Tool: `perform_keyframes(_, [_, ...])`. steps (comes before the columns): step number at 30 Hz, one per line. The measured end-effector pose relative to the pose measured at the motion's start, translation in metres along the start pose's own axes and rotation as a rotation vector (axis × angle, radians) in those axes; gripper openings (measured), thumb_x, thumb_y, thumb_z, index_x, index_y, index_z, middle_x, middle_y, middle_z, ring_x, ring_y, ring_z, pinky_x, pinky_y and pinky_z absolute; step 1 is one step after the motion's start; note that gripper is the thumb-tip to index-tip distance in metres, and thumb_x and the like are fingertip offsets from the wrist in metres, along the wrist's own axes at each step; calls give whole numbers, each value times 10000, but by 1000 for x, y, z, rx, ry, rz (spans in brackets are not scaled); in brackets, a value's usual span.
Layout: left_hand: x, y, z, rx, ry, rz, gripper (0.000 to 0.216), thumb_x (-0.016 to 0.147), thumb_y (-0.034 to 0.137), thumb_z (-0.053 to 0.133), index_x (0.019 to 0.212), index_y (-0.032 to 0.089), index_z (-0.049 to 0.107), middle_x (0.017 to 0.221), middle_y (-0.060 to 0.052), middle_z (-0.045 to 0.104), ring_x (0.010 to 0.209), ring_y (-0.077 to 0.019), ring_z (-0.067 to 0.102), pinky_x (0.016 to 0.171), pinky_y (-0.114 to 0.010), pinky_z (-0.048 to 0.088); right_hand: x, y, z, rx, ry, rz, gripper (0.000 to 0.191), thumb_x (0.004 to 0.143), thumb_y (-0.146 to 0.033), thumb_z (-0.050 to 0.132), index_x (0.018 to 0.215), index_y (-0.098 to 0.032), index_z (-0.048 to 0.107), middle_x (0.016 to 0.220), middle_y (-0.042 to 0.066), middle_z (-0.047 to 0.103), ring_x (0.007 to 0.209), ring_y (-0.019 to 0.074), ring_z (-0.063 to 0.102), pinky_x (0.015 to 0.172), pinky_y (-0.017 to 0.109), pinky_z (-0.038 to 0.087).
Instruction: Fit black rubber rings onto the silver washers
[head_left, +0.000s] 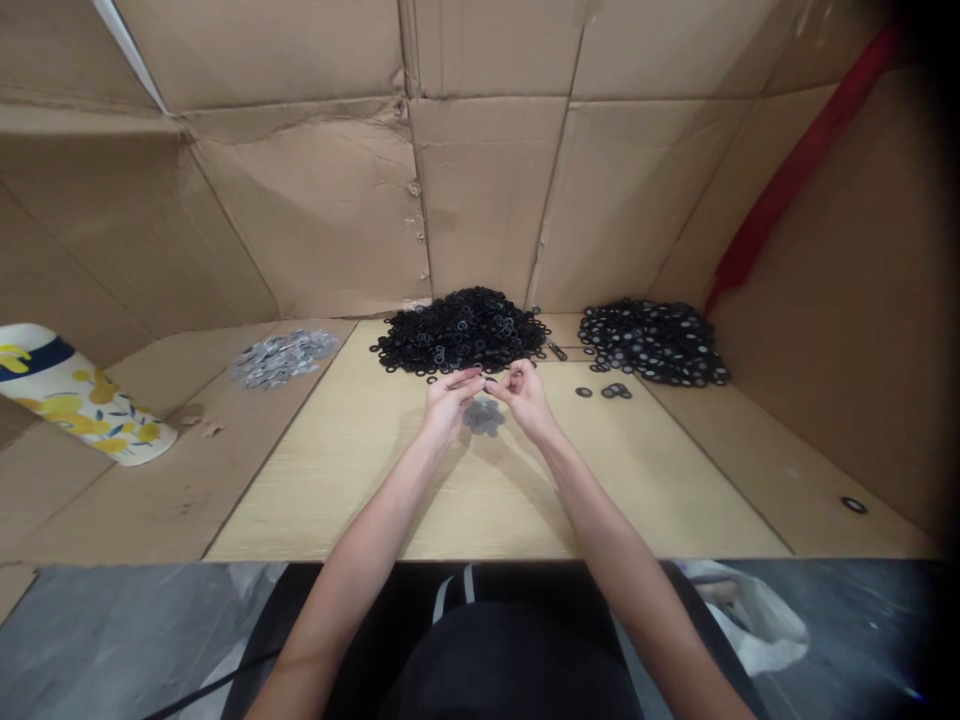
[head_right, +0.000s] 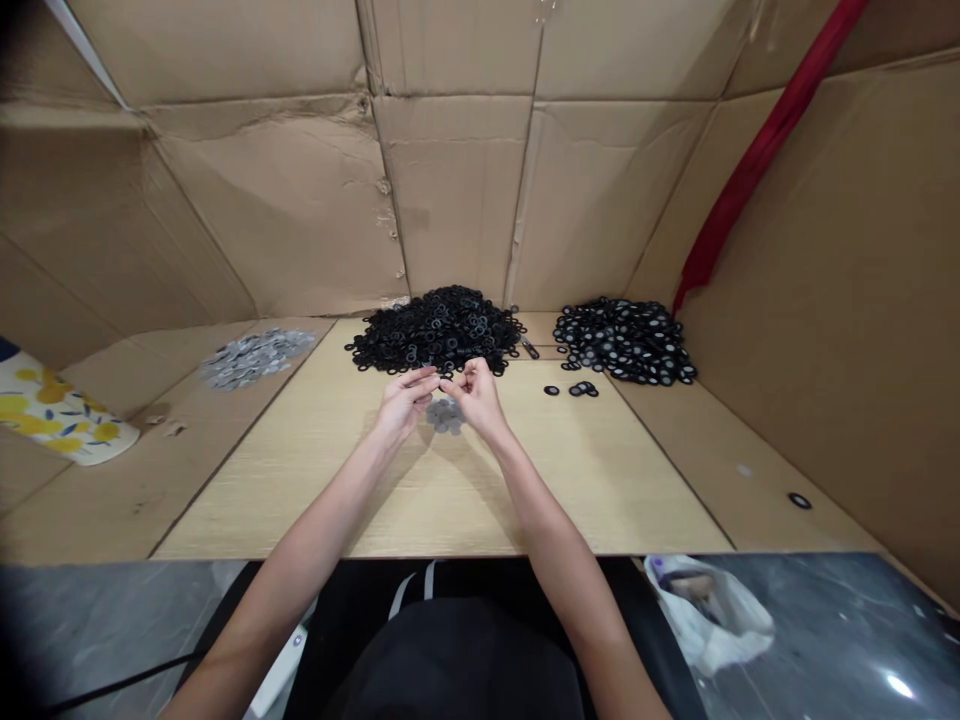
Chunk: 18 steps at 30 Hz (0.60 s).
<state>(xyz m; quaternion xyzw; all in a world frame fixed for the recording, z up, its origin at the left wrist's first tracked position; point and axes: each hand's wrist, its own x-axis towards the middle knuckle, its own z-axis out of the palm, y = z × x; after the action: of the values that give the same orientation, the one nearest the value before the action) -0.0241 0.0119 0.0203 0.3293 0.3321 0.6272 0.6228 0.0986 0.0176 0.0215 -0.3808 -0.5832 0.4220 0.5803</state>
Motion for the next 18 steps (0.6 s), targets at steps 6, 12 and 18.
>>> perform_keyframes(6, [5,7,-6,100,-58,51,300,510,217,752,789,135,678,683,-25,647,444,-19,419,470,-194,312,-11,8,6,-323,-218,-53,284,648,-217,575,813,-226,344,583,-84,451,528,95,453,509,214,343])
perform_keyframes(12, [7,7,-11,337,-36,104,373,493,272,762,838,152,690,846,-85,684,767,-164,602,693,-272,419,-5,9,4,-276,-80,-101,306,649,-240,579,834,-228,335,625,-75,443,569,99,474,547,228,383])
perform_keyframes(18, [3,4,-9,444,-53,213,255,507,245,745,733,139,695,797,-89,692,758,-197,618,769,-336,439,-3,4,1,-169,-98,-64,313,652,-224,552,874,-239,331,743,-29,521,705,132,555,607,270,464])
